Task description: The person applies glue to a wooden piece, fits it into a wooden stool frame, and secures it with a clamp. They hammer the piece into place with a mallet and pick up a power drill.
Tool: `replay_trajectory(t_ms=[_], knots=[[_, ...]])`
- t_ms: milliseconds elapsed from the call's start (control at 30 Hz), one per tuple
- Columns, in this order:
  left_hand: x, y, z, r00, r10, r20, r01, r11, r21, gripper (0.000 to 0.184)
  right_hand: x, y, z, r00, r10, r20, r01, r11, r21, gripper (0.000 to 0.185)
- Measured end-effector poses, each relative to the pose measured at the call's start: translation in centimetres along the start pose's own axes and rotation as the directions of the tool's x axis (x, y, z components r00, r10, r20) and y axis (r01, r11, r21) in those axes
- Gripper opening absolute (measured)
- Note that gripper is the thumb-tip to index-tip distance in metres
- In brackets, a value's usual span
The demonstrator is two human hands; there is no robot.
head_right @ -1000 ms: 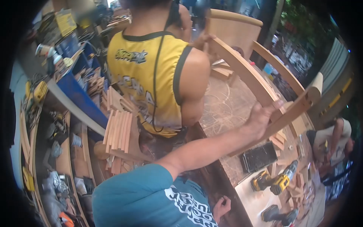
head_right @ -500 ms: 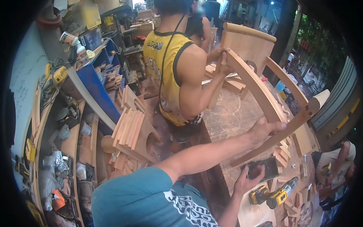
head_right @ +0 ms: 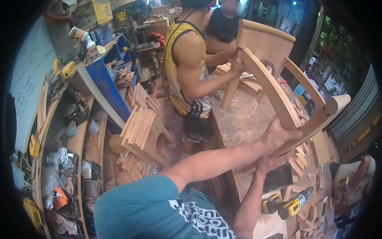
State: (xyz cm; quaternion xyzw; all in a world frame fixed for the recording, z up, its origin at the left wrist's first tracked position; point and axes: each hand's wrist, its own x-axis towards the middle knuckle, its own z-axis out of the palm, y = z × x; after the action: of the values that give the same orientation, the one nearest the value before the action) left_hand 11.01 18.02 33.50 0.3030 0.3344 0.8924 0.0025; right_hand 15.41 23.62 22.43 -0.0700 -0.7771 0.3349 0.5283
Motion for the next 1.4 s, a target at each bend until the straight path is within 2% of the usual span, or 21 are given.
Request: replay_trajectory(t_ms=[67,100,167,300,367,467,500,600,633,733,833,967,1067,1200,1300,1400], knots=[[0.0,0.7,0.0,0.997,-0.071,0.006,0.071,0.997,0.015,0.07,-0.5,0.2,0.3,1.0,0.024,-0.014,-0.025,0.999,-0.033,0.103],[-0.2,0.8,0.1,0.998,-0.049,-0.034,0.05,0.998,0.04,0.067,-0.5,0.3,0.3,0.998,0.068,-0.007,-0.068,0.997,0.042,0.106],[-1.0,0.9,0.4,0.993,-0.009,-0.118,0.019,0.996,0.091,0.06,-0.5,0.5,0.3,0.996,0.086,-0.006,-0.086,0.995,0.049,0.105],[-1.9,2.5,-0.5,0.999,-0.015,-0.044,0.015,1.0,0.013,0.056,-0.3,-0.3,0.2,0.998,0.054,0.016,-0.054,0.998,0.032,0.102],[-2.6,3.1,-0.9,1.0,0.008,-0.022,-0.009,1.0,-0.026,0.054,-0.2,-1.2,0.2,0.999,0.053,0.009,-0.053,0.995,0.088,0.097],[-3.7,5.1,-1.9,0.989,-0.149,0.015,0.149,0.969,-0.196,0.061,-0.1,-1.0,0.2,0.999,0.053,0.005,-0.053,0.991,0.121,0.09],[-3.6,5.9,-2.1,0.979,-0.203,-0.025,0.173,0.886,-0.429,0.061,0.0,-0.6,0.4,0.999,0.054,0.001,-0.054,0.991,0.126,0.089],[-2.8,8.5,-3.6,0.898,-0.394,-0.196,0.305,0.879,-0.366,0.045,-1.3,0.7,1.0,0.995,0.089,-0.035,-0.087,0.994,0.065,0.085],[-2.4,8.0,-4.5,0.85,-0.401,-0.34,0.343,0.913,-0.219,0.042,-1.8,0.9,1.1,0.997,0.064,-0.039,-0.064,0.998,0.006,0.084],[-3.1,6.5,-7.0,0.888,-0.3,-0.349,0.282,0.954,-0.103,0.042,-2.3,1.2,1.2,0.999,0.011,-0.043,-0.014,0.997,-0.077,0.084],[-4.6,7.3,-9.1,0.873,-0.366,-0.323,0.374,0.927,-0.039,0.051,-2.3,1.0,1.3,0.998,0.037,-0.046,-0.037,0.999,0.0,0.086],[-6.8,7.5,-11.5,0.895,-0.345,-0.282,0.388,0.915,0.111,0.064,-2.6,0.5,1.4,0.996,0.073,-0.043,-0.071,0.996,0.046,0.086],[-8.3,8.2,-12.7,0.913,-0.344,-0.217,0.379,0.914,0.144,0.067,-2.7,0.9,1.5,0.994,0.108,-0.033,-0.105,0.991,0.08,0.086],[-10.4,7.5,-15.4,0.94,-0.319,-0.12,0.341,0.882,0.326,0.078,-2.7,0.7,1.4,0.992,0.125,-0.011,-0.123,0.988,0.091,0.086],[-12.4,7.5,-16.3,0.968,-0.232,-0.093,0.246,0.817,0.521,0.076,-2.9,1.0,1.6,0.992,0.124,-0.025,-0.121,0.988,0.096,0.087],[-15.5,6.5,-17.1,0.99,-0.14,-0.029,0.128,0.776,0.618,0.081,-2.6,0.5,1.8,0.995,0.08,-0.066,-0.074,0.994,0.081,0.079]])
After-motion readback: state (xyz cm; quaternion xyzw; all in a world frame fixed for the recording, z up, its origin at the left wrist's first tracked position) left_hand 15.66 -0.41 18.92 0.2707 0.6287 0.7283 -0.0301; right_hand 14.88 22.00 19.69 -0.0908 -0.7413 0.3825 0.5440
